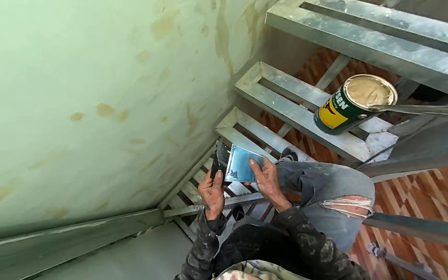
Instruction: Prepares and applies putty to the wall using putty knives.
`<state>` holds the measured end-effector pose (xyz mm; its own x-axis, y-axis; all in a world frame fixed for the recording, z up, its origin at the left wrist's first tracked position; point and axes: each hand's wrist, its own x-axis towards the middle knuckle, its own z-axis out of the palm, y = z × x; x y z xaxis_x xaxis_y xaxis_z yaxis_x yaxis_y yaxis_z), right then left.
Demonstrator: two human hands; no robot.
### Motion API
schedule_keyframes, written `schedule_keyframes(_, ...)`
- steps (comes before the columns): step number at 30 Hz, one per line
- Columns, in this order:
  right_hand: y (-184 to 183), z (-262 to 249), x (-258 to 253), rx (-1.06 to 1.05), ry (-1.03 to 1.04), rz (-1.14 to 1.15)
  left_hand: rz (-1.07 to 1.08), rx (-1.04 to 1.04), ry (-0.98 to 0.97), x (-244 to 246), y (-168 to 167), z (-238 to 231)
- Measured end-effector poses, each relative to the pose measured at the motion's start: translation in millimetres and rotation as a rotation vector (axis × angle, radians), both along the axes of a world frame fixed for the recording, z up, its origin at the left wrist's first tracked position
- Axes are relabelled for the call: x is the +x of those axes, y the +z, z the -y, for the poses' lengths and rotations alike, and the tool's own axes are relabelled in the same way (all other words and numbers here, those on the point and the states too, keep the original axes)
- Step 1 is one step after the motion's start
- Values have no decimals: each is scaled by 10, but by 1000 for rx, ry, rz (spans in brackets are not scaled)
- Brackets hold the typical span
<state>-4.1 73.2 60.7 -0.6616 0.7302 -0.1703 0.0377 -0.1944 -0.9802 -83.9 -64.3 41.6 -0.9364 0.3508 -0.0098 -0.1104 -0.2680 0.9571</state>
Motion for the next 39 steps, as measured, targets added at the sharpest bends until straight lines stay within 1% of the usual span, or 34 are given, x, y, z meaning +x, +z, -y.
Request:
schedule_keyframes(5,-33,-31,-56,-11,-12,-58,-162,-97,-64,-23,15,40)
schedule_keyframes(8,-23,-85,-101,-67,-4,-102,-191,-178,-119,-20,84,96)
schedule_keyframes(10,-12,-162,-92,-57,-3,-130,-196,-268,-77,-47,132,168)
schedule_keyframes(12,5,-278,-50,101,-26,-145,-125,-313,75,-117,157,227)
schedule_keyframes(14,38,-360,-15,302,-65,-151,17,-259,170,-202,198,248)
schedule_keyframes(16,52,-345,-2,413,-53,-166,206,-143,149,-199,308,162)
schedule_keyframes(19,0,-226,6,537,81,-171,389,-9,100,-177,405,-40)
schedule_keyframes(23,-139,-358,164,775,275,21,411,42,124,-284,395,-111)
schedule_keyframes(25,-118,-451,223,826,217,81,400,68,123,-331,356,-94)
schedule_keyframes(26,-75,-470,225,790,143,83,385,76,123,-347,335,-85)
schedule_keyframes(27,-16,-468,218,689,84,74,367,86,123,-352,318,-81)
schedule_keyframes(29,98,-406,172,354,35,11,319,104,113,-330,296,-100)
schedule_keyframes(30,116,-360,129,214,29,-17,295,106,106,-308,286,-124)
schedule_keyframes(31,96,-312,76,119,29,-33,269,95,93,-281,272,-148)
schedule_keyframes(33,16,-236,-52,12,36,-57,169,34,52,-239,213,-178)
schedule_keyframes(36,-82,-194,-271,-43,28,-114,-86,-147,-24,-249,117,-125)
schedule_keyframes(37,-93,-211,-350,-78,27,-131,-139,-223,-44,-266,130,-91)
schedule_keyframes(39,-70,-273,-541,-189,11,-167,-163,-313,-25,-314,135,7)
